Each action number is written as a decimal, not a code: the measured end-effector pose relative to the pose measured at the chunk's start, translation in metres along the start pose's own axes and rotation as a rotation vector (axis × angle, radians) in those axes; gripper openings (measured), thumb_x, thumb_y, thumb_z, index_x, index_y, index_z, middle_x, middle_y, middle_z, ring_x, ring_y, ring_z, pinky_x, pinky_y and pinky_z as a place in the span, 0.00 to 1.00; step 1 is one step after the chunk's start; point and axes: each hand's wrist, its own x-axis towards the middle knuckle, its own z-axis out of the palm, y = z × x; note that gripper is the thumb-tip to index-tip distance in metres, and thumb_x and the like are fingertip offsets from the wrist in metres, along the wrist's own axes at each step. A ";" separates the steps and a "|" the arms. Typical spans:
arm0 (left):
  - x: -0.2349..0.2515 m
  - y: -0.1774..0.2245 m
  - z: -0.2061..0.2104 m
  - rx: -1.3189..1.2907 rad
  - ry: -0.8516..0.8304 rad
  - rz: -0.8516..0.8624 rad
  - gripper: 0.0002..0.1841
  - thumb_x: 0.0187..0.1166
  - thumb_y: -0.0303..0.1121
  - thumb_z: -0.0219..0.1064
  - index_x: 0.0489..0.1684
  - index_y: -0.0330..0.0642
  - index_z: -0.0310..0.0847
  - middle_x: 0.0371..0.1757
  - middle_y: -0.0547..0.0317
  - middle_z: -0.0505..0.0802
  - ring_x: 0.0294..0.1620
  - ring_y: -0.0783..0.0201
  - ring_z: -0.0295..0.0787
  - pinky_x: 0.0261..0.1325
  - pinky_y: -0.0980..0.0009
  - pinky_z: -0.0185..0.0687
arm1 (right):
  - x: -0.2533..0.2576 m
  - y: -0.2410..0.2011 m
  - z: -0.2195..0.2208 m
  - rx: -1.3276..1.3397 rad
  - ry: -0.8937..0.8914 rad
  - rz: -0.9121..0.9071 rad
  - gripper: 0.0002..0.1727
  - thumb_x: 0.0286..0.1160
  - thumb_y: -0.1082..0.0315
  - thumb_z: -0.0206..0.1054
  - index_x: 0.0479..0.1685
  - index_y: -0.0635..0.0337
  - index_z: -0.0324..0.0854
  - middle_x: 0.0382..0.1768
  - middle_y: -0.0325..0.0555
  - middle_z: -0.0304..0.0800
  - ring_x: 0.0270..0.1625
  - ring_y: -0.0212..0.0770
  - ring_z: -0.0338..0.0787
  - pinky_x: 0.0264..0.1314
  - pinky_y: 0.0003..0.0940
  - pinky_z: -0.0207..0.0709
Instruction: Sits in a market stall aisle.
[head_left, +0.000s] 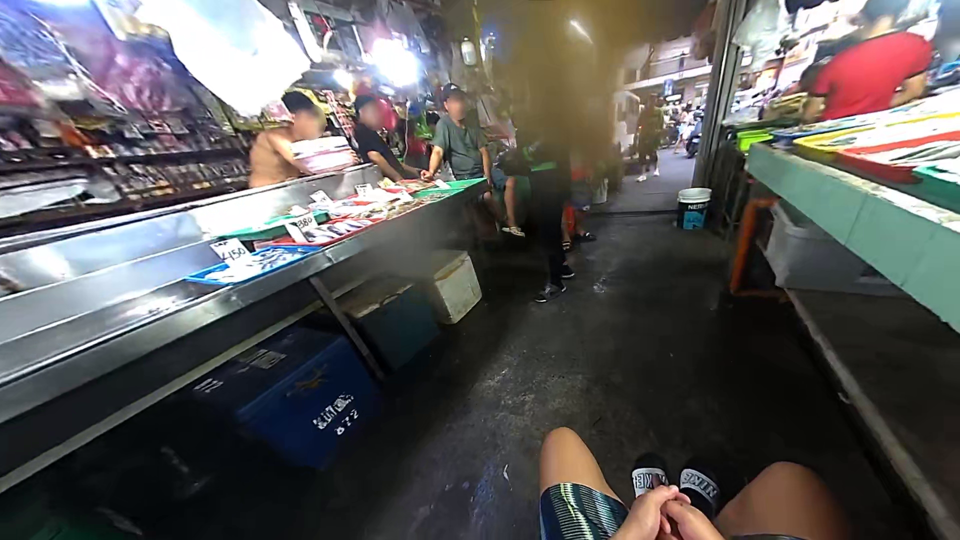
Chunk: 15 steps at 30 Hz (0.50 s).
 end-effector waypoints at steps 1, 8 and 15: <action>0.000 -0.001 0.001 -0.007 0.009 -0.004 0.24 0.86 0.59 0.56 0.29 0.49 0.77 0.13 0.63 0.73 0.09 0.63 0.69 0.16 0.64 0.75 | 0.000 0.000 0.000 -0.004 0.000 0.003 0.21 0.84 0.64 0.42 0.17 0.49 0.67 0.09 0.35 0.67 0.10 0.35 0.67 0.13 0.34 0.66; -0.011 0.007 0.007 0.031 -0.024 0.034 0.21 0.88 0.56 0.54 0.48 0.51 0.86 0.16 0.65 0.74 0.11 0.66 0.68 0.17 0.68 0.73 | -0.012 -0.012 0.009 0.012 0.053 0.015 0.21 0.86 0.65 0.42 0.19 0.52 0.68 0.10 0.35 0.67 0.11 0.33 0.68 0.16 0.32 0.66; -0.006 0.003 0.000 -0.043 -0.056 0.068 0.21 0.89 0.53 0.53 0.53 0.48 0.85 0.17 0.63 0.76 0.11 0.66 0.71 0.18 0.70 0.77 | -0.008 -0.007 0.008 0.033 0.009 -0.024 0.21 0.84 0.67 0.43 0.16 0.52 0.68 0.09 0.35 0.66 0.10 0.32 0.67 0.14 0.29 0.66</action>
